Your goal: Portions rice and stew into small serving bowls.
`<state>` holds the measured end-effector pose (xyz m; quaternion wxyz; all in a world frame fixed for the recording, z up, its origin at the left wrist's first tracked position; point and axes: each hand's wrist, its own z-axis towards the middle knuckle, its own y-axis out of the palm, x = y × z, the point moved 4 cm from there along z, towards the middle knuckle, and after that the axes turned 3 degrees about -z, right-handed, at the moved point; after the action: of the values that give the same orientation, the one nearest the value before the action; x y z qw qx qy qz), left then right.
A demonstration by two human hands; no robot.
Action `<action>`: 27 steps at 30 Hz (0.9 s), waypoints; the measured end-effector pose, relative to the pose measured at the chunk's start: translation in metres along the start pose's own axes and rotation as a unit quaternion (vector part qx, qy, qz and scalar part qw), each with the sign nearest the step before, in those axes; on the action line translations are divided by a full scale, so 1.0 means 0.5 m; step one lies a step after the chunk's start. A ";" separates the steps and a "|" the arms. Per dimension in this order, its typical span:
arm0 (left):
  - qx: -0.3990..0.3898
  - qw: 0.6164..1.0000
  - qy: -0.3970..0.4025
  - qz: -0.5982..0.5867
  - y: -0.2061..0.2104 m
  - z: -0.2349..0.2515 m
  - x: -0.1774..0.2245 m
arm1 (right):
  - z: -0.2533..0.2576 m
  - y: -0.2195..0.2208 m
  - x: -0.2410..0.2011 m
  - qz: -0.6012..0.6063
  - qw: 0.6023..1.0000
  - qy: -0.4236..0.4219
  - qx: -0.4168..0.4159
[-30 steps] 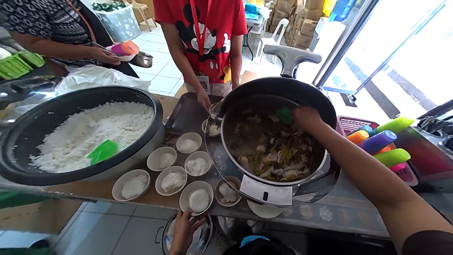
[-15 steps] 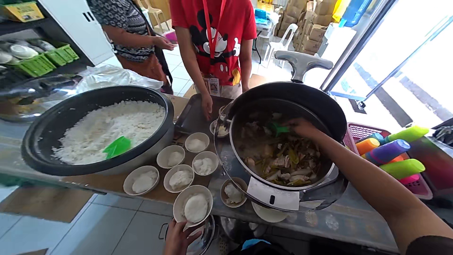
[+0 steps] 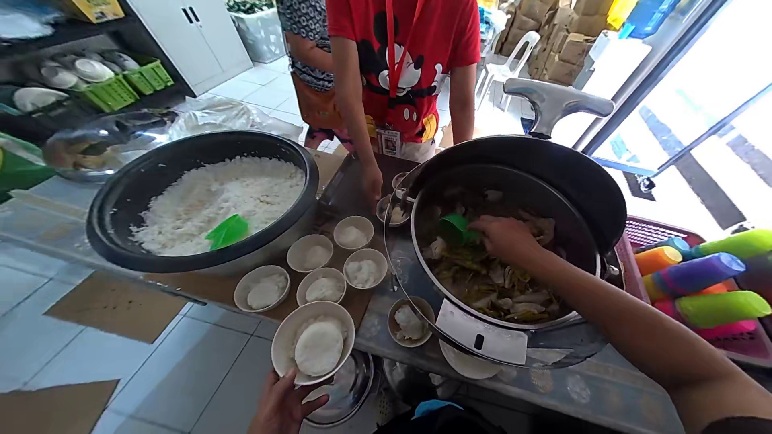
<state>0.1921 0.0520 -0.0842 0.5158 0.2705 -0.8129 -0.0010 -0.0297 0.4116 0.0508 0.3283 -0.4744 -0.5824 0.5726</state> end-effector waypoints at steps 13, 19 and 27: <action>-0.066 0.997 0.032 -0.039 0.023 -0.021 0.046 | -0.007 -0.010 -0.027 0.206 0.971 -0.006 -0.123; -0.070 0.996 0.028 -0.037 0.037 -0.026 0.055 | -0.010 0.038 0.072 0.448 0.877 0.116 -0.130; -0.096 0.994 0.024 -0.041 0.073 -0.020 0.069 | -0.016 0.062 0.099 0.573 0.790 0.160 -0.150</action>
<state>0.1734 0.0709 -0.0402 0.5579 0.2531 -0.7848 -0.0937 -0.0332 0.4569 0.0134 -0.0469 -0.8490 -0.2213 0.4774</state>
